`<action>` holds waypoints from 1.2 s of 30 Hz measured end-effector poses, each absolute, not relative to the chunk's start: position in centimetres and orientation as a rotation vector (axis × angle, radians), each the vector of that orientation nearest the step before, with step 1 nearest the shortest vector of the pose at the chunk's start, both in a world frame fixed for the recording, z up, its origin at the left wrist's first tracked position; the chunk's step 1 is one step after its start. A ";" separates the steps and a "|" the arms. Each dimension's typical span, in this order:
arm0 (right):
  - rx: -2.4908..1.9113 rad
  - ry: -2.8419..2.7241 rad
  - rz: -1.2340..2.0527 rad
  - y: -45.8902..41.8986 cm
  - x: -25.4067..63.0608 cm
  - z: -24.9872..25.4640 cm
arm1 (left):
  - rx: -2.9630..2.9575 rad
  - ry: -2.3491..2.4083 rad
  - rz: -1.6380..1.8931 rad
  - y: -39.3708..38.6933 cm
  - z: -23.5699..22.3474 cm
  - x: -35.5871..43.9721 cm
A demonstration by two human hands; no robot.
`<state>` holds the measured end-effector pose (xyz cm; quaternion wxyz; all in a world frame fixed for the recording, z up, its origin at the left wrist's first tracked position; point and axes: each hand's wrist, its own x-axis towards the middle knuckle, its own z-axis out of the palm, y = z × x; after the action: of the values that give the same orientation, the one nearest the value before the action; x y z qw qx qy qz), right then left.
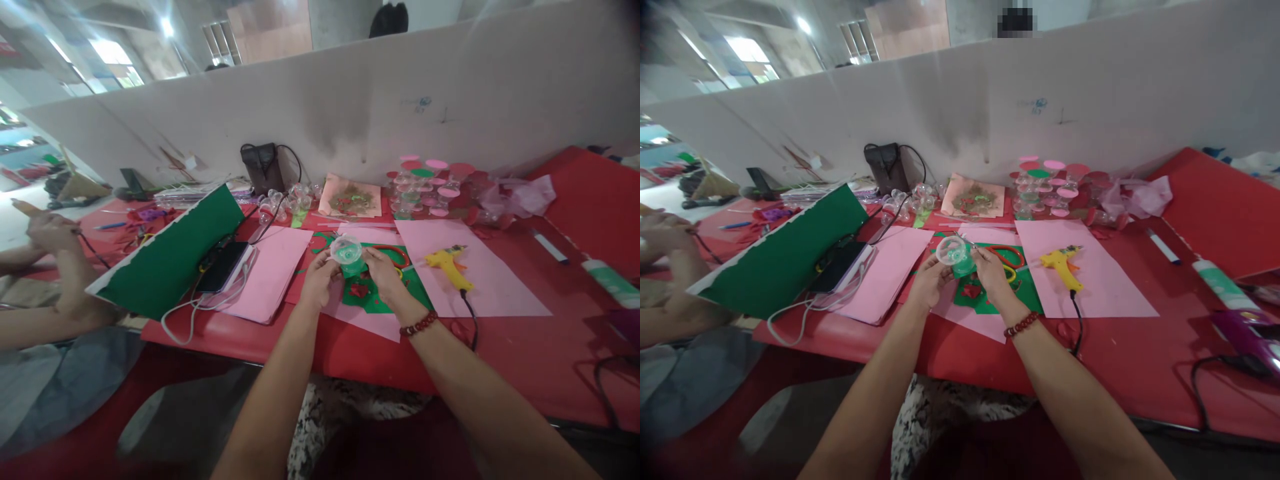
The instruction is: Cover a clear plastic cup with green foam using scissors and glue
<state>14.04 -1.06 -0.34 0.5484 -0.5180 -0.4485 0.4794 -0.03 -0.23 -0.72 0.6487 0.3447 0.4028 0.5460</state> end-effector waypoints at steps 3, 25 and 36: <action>-1.211 -1.076 1.135 -0.7 14.4 -0.6 | 0.745 0.899 1.246 -0.3 -0.5 0.0; -1.282 -1.214 0.982 -0.1 14.7 -1.4 | 0.745 0.894 1.260 -0.8 0.2 0.1; -1.237 -1.143 1.026 0.1 14.5 -1.3 | 0.814 0.903 1.234 -0.9 -0.2 0.4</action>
<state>14.51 0.11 -1.27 0.5519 -0.5232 -0.4831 0.4339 0.43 -0.88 -0.18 0.6478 0.3580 0.3971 0.5427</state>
